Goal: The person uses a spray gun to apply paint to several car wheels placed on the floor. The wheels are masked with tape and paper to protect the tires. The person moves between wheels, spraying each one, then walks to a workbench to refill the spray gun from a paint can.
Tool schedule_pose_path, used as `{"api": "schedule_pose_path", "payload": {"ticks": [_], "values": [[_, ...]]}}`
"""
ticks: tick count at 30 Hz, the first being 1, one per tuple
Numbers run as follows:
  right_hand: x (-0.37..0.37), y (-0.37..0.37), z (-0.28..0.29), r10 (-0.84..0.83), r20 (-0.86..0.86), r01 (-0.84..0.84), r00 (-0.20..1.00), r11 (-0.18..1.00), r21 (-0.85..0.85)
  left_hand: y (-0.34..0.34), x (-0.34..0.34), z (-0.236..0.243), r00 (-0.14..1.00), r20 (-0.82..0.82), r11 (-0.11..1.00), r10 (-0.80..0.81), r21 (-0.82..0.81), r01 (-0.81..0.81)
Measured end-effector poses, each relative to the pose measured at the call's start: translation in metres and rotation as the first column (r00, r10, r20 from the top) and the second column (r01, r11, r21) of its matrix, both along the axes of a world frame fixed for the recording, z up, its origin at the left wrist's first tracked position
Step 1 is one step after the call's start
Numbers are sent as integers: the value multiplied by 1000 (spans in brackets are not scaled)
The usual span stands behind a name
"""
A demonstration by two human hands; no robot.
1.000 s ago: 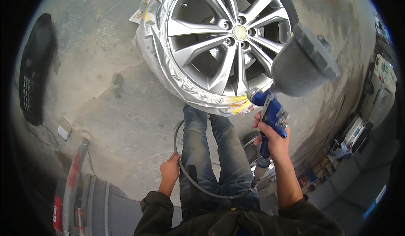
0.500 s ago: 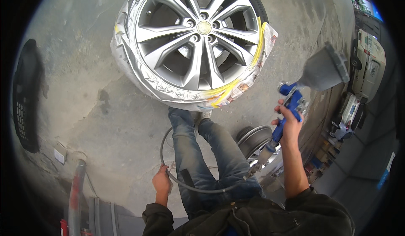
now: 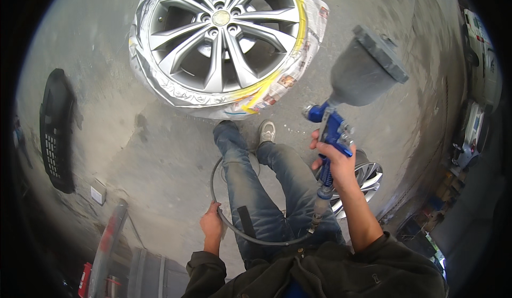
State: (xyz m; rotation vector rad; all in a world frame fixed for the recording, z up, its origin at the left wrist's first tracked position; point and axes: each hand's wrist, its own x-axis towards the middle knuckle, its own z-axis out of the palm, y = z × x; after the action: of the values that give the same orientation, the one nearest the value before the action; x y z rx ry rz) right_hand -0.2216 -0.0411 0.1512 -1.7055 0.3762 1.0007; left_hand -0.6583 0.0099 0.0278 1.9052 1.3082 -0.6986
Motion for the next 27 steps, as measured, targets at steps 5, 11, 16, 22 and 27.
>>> {"api": "schedule_pose_path", "payload": {"ticks": [5, 11, 16, 22, 27], "values": [[41, -54, 12, -138, 152, 142, 979, 990, -20, -24, 19, 14, 993, 10, 993, -114, 12, 114], [69, -92, 17, -195, 238, 198, 952, 980, 10, -36, 34, 32, 979, 14, 979, -202, -10, 202], [54, -106, 19, -151, 180, 125, 972, 981, 145, -33, 39, 40, 953, -7, 953, -301, -8, 301], [27, -89, 31, -25, 38, 16, 999, 976, 216, -30, 49, 47, 918, -11, 917, -397, -43, 396], [22, -67, 45, 127, 12, -122, 992, 910, 397, -43, 55, 53, 923, -59, 925, -380, -36, 378]]}}
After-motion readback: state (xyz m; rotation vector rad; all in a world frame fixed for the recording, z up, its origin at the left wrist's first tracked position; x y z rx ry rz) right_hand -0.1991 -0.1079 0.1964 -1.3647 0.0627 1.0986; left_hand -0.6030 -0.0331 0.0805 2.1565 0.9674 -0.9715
